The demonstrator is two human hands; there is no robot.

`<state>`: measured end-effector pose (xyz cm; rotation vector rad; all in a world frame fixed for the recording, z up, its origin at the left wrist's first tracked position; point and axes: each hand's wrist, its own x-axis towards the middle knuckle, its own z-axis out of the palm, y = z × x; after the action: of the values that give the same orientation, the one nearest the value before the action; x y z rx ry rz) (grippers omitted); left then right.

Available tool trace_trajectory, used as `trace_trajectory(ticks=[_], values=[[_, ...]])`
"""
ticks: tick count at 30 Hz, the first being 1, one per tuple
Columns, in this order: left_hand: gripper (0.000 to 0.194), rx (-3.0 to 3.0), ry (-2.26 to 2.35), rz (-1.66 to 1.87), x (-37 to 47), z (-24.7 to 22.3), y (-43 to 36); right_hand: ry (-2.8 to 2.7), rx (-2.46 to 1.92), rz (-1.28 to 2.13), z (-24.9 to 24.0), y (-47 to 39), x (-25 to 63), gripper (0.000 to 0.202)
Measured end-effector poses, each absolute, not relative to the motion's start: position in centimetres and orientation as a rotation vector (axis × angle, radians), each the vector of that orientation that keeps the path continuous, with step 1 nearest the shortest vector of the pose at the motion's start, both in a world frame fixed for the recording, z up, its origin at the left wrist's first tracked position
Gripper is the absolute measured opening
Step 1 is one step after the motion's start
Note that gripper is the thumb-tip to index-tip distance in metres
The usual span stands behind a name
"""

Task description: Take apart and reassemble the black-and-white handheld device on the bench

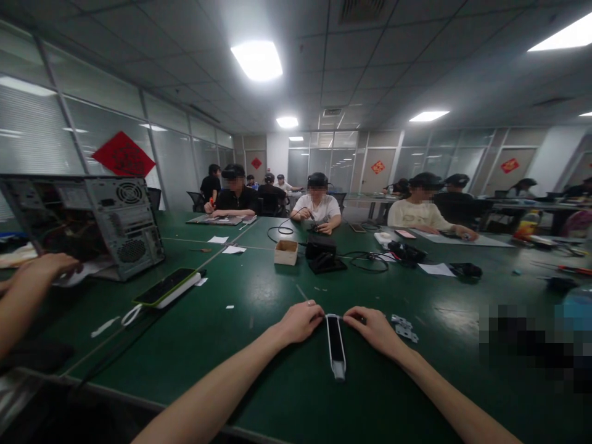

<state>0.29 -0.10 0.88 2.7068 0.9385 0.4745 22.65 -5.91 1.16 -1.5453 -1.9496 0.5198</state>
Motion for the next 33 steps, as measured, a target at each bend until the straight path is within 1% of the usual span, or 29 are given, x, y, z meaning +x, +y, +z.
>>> trace_trajectory(ticks=[6,13,21,27,33], values=[[0.021,2.71,0.947,0.458,0.4,1.0,-0.1,-1.946,-1.489,0.494,1.0,-5.9,22.9,0.021],[0.02,2.699,0.941,0.469,0.3,1.1,-0.1,-1.922,-1.492,0.476,1.3,-6.1,22.7,0.018],[0.02,2.69,0.935,0.472,0.3,1.1,-0.1,-1.908,-1.403,0.498,0.3,-5.6,23.1,0.017],[0.021,2.681,0.942,0.467,0.3,1.3,-0.1,-1.89,-1.486,0.517,0.8,-5.8,22.9,0.017],[0.02,2.694,0.939,0.476,0.3,1.1,-0.1,-1.844,-1.459,0.585,1.4,-6.1,22.4,0.019]])
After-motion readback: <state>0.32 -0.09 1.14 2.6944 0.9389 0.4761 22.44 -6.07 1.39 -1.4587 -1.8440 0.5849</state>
